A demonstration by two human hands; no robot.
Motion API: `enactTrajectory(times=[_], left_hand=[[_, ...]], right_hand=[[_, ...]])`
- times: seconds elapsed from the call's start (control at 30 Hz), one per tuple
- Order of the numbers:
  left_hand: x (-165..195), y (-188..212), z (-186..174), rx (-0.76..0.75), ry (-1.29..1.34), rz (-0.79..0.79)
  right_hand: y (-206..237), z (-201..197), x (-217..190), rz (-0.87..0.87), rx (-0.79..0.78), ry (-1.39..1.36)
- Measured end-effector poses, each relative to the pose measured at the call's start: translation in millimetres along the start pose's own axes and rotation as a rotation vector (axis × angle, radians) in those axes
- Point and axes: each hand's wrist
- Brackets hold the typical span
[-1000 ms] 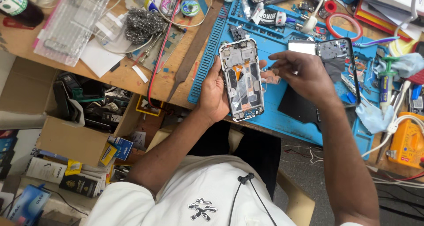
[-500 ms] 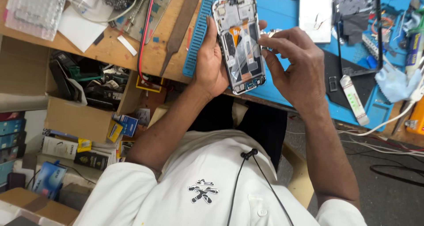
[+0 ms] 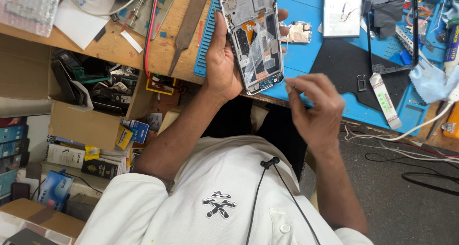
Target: The person repairs a smartphone at a workbench. They hold the phone frame with internal components exposed, peel protective film and adhesive strips, apply adhesive to the frame, press components into place, and use an orange heat gun on the device while manipulating small parts on the mat.
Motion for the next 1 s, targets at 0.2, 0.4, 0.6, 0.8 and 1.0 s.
enactTrajectory(times=[0.2, 0.4, 0.6, 0.8, 1.0], left_hand=[[-2, 1, -1, 0.012, -0.018, 0.02], [-3, 2, -1, -0.002, -0.048, 0.03], [-3, 5, 0, -0.008, -0.061, 0.014], [-4, 11, 2, -0.02, -0.145, 0.023], [-7, 10, 2, -0.016, -0.159, 0.043]], right_hand=[[21, 19, -5, -0.104, -0.03, 0.14], [23, 26, -4, -0.13, -0.094, 0.264], [23, 25, -5, -0.109, -0.129, 0.273], [23, 25, -4, -0.115, -0.12, 0.264], [20, 22, -9, -0.092, -0.086, 0.191]])
Point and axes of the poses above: each hand's wrist, its own y-axis away from the middle knuckle, its own z-axis out of the palm, x = y × z, and after that the axes turned 6 degrees about -z, right-handed
